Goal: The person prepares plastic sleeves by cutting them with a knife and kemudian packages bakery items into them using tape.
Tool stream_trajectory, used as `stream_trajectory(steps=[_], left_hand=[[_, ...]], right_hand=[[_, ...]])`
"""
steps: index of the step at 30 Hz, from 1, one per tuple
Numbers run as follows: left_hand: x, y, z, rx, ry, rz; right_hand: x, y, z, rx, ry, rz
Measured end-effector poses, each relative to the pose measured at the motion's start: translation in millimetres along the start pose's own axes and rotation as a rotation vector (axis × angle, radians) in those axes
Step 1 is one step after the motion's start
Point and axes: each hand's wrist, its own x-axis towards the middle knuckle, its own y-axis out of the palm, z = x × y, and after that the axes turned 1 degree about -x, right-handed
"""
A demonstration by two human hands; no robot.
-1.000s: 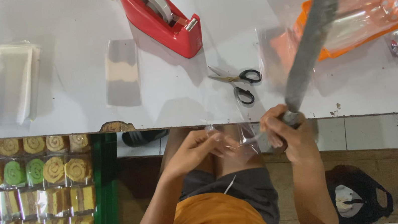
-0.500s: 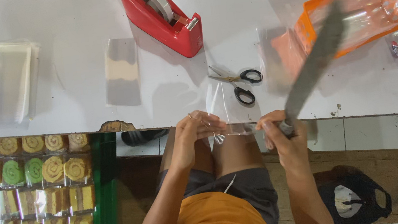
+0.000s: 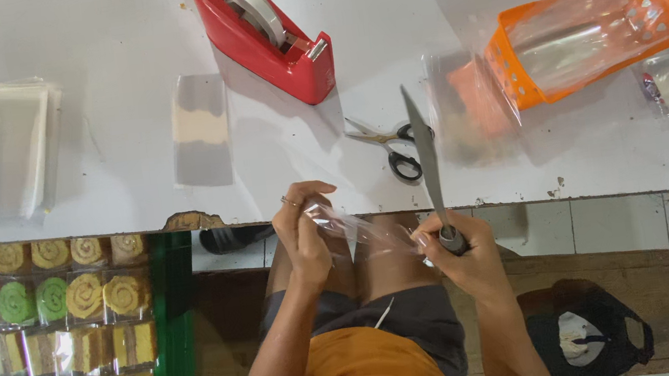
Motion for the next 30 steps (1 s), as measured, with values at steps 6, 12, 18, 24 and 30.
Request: stream_trajectory(steps=[6, 12, 18, 24, 30], left_hand=[[-3, 0, 12, -0.288, -0.188, 0.046], [-12, 5, 32, -0.719, -0.704, 0.534], [0, 16, 5, -0.678, -0.793, 0.319], [36, 2, -27, -0.840, -0.907, 0.005], [28, 8, -19, -0.902, -0.751, 0.056]], right_hand=[[-2, 3, -3, 0.043, 0.059, -0.060], [17, 4, 18, -0.153, 0.085, -0.287], [7, -2, 37, -0.349, -0.157, -0.227], [-105, -41, -25, -0.545, 0.084, -0.019], [-149, -43, -54, -0.889, 0.284, 0.061]])
